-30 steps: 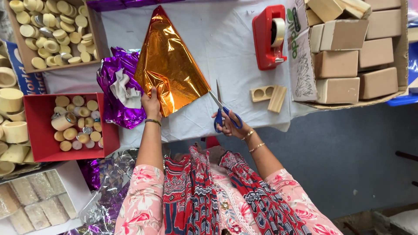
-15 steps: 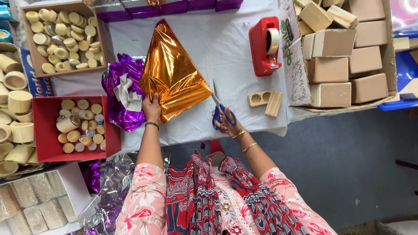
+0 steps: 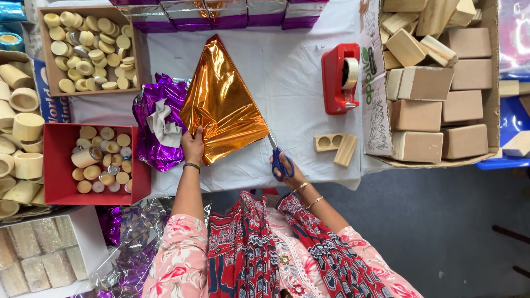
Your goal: The person cuts a sheet of orange metallic foil with scissors, then cuts a sheet of silver metallic foil into smaller pieces. They fold the silver foil around a rectangular object and continue cutting more foil.
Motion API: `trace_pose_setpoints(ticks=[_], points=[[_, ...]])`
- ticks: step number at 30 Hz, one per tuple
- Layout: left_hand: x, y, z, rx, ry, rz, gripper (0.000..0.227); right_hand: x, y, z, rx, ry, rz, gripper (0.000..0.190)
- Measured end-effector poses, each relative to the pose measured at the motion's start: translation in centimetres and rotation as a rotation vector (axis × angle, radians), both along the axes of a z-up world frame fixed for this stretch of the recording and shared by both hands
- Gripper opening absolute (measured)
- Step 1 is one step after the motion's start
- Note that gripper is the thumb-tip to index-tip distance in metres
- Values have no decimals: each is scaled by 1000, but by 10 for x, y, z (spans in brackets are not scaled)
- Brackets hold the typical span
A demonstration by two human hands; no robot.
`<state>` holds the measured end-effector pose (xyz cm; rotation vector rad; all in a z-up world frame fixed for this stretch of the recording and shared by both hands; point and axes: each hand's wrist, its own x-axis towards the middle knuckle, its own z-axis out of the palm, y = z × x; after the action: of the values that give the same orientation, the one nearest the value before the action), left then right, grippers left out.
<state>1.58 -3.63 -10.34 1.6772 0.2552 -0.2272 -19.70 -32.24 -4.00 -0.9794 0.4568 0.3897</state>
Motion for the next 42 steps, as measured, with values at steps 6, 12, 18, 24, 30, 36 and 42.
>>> trace_pose_setpoints(ticks=[6,12,18,24,30,36,42], points=[[0,-2,16,-55,-20,-8,27,25,-12,46,158,-14,215,88],[1,4,-23,4,24,36,33,40,-13,18,282,-19,151,82],[-10,-15,56,230,-320,82,42,34,-27,13,230,-51,142,79],[-27,-32,147,991,-630,35,64,36,-27,14,221,-34,146,79],[-70,-142,93,998,-773,-656,36,35,-33,9,310,-33,134,78],[-45,-187,68,933,-559,-723,37,34,-40,11,414,-50,99,77],[-28,-197,60,1008,-415,-841,43,31,-48,17,265,-102,205,78]])
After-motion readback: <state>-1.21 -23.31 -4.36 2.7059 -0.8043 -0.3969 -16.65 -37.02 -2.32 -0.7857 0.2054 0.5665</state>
